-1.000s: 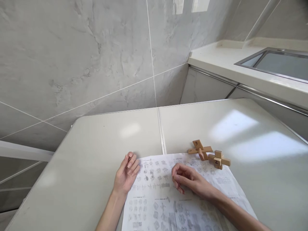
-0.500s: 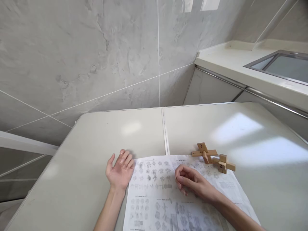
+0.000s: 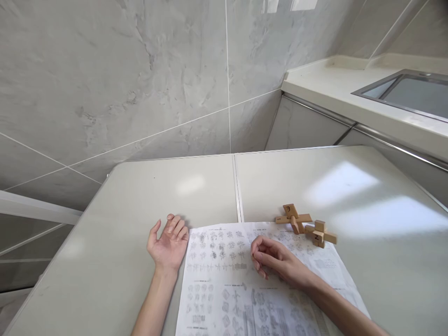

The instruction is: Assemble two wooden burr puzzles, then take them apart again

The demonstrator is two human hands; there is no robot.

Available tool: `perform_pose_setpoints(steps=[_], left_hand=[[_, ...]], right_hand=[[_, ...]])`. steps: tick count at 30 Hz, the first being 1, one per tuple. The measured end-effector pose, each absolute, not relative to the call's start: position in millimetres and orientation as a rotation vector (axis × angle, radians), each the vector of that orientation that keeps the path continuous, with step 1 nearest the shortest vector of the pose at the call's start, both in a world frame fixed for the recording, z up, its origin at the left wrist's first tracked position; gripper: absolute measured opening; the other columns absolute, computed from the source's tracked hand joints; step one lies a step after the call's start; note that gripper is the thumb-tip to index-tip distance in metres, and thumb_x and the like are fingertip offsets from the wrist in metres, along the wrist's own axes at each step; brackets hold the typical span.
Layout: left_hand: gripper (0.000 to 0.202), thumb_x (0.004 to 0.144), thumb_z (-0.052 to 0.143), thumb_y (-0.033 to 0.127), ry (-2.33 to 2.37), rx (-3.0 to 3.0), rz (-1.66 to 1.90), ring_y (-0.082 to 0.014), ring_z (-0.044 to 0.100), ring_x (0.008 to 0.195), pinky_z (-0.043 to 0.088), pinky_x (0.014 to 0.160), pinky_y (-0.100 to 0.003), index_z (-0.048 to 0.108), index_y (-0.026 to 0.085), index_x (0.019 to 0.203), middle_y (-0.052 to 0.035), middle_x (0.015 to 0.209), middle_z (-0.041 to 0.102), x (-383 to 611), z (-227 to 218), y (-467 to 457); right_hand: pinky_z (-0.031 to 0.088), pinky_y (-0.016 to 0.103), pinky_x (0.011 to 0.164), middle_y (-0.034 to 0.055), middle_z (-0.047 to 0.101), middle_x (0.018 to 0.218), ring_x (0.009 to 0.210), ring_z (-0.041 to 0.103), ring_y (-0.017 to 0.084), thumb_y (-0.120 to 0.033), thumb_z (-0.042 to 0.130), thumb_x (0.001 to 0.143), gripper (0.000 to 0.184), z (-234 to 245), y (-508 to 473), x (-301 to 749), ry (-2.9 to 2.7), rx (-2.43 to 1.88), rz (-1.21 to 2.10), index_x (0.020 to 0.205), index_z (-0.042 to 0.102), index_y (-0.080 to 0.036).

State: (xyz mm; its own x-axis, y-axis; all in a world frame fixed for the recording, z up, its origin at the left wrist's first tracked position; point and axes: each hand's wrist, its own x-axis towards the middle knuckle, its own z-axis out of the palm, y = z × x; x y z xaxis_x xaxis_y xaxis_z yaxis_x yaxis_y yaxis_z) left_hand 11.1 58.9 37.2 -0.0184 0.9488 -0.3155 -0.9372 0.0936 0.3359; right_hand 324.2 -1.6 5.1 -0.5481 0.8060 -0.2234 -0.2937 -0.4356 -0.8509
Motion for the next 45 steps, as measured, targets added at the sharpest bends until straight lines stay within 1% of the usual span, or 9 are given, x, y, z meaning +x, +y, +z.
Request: perform_pose_setpoints(steps=[8, 13, 22, 26, 31, 35, 38, 41, 45], left_hand=[[0.012, 0.089, 0.064, 0.017, 0.508, 0.039, 1.491, -0.0091, 0.046, 0.050, 0.041, 0.048, -0.023, 0.053, 0.018, 0.094, 0.0048, 0.066, 0.051, 12, 37, 59], [0.009, 0.090, 0.062, 0.018, 0.508, 0.058, 1.494, -0.0093, 0.045, 0.051, 0.042, 0.048, -0.023, 0.054, 0.017, 0.095, 0.0044, 0.067, 0.051, 10, 36, 59], [0.009, 0.090, 0.062, 0.018, 0.519, 0.082, 1.493, -0.0092, 0.044, 0.050, 0.042, 0.048, -0.023, 0.055, 0.016, 0.094, 0.0046, 0.066, 0.049, 10, 33, 60], [0.010, 0.090, 0.063, 0.018, 0.520, 0.083, 1.495, -0.0092, 0.044, 0.050, 0.042, 0.048, -0.023, 0.055, 0.016, 0.094, 0.0047, 0.066, 0.049, 10, 33, 61], [0.010, 0.089, 0.063, 0.018, 0.517, 0.088, 1.488, -0.0092, 0.044, 0.050, 0.042, 0.048, -0.023, 0.054, 0.016, 0.094, 0.0046, 0.067, 0.049, 10, 34, 61], [0.009, 0.089, 0.062, 0.019, 0.520, 0.086, 1.486, -0.0092, 0.044, 0.050, 0.042, 0.048, -0.023, 0.055, 0.016, 0.095, 0.0043, 0.067, 0.049, 10, 33, 62], [0.009, 0.089, 0.062, 0.019, 0.523, 0.083, 1.483, -0.0092, 0.044, 0.050, 0.042, 0.048, -0.023, 0.055, 0.017, 0.094, 0.0044, 0.066, 0.049, 11, 33, 63], [0.009, 0.089, 0.061, 0.019, 0.535, 0.078, 1.481, -0.0092, 0.043, 0.050, 0.042, 0.047, -0.023, 0.054, 0.017, 0.094, 0.0044, 0.066, 0.050, 11, 34, 63], [0.010, 0.089, 0.062, 0.018, 0.542, 0.079, 1.481, -0.0092, 0.043, 0.050, 0.042, 0.047, -0.023, 0.054, 0.017, 0.094, 0.0046, 0.066, 0.049, 11, 35, 64]], right_hand=[[0.046, 0.028, 0.062, -0.0005, 0.062, 0.077, 0.066, 0.058, 0.014, -0.046, 0.070, 0.104, 0.028, 9, -1, 324, -1.043, -0.837, 2.023, 0.097, 0.062, -0.021], [0.046, 0.028, 0.063, -0.0001, 0.063, 0.079, 0.067, 0.058, 0.014, -0.043, 0.070, 0.105, 0.025, 8, -1, 325, -1.036, -0.808, 2.034, 0.099, 0.062, -0.020], [0.047, 0.029, 0.067, -0.0003, 0.063, 0.080, 0.070, 0.057, 0.014, -0.039, 0.071, 0.104, 0.021, 13, -6, 326, -1.033, -0.771, 2.017, 0.101, 0.064, -0.020], [0.044, 0.028, 0.066, -0.0011, 0.061, 0.077, 0.068, 0.054, 0.012, -0.036, 0.071, 0.105, 0.019, 15, -9, 327, -0.984, -0.727, 2.041, 0.100, 0.065, -0.019], [0.036, 0.025, 0.060, -0.0049, 0.052, 0.068, 0.059, 0.044, 0.010, -0.035, 0.071, 0.105, 0.019, 17, -20, 338, -0.802, -0.673, 2.073, 0.100, 0.065, -0.019], [0.029, 0.023, 0.054, -0.0064, 0.042, 0.066, 0.053, 0.031, 0.007, -0.034, 0.069, 0.106, 0.026, 25, -35, 354, -0.453, -0.746, 2.058, 0.086, 0.061, -0.018], [0.031, 0.021, 0.052, -0.0064, 0.038, 0.068, 0.054, 0.027, 0.006, -0.031, 0.069, 0.105, 0.029, 29, -45, 367, -0.213, -0.741, 2.015, 0.081, 0.060, -0.017], [0.034, 0.018, 0.048, -0.0076, 0.036, 0.068, 0.053, 0.029, 0.005, -0.029, 0.074, 0.102, 0.021, 28, -51, 378, -0.034, -0.745, 1.959, 0.088, 0.064, -0.016], [0.040, 0.016, 0.044, -0.0090, 0.039, 0.069, 0.051, 0.035, 0.004, -0.023, 0.080, 0.098, 0.017, 25, -53, 388, 0.116, -0.743, 1.855, 0.099, 0.064, -0.015]])
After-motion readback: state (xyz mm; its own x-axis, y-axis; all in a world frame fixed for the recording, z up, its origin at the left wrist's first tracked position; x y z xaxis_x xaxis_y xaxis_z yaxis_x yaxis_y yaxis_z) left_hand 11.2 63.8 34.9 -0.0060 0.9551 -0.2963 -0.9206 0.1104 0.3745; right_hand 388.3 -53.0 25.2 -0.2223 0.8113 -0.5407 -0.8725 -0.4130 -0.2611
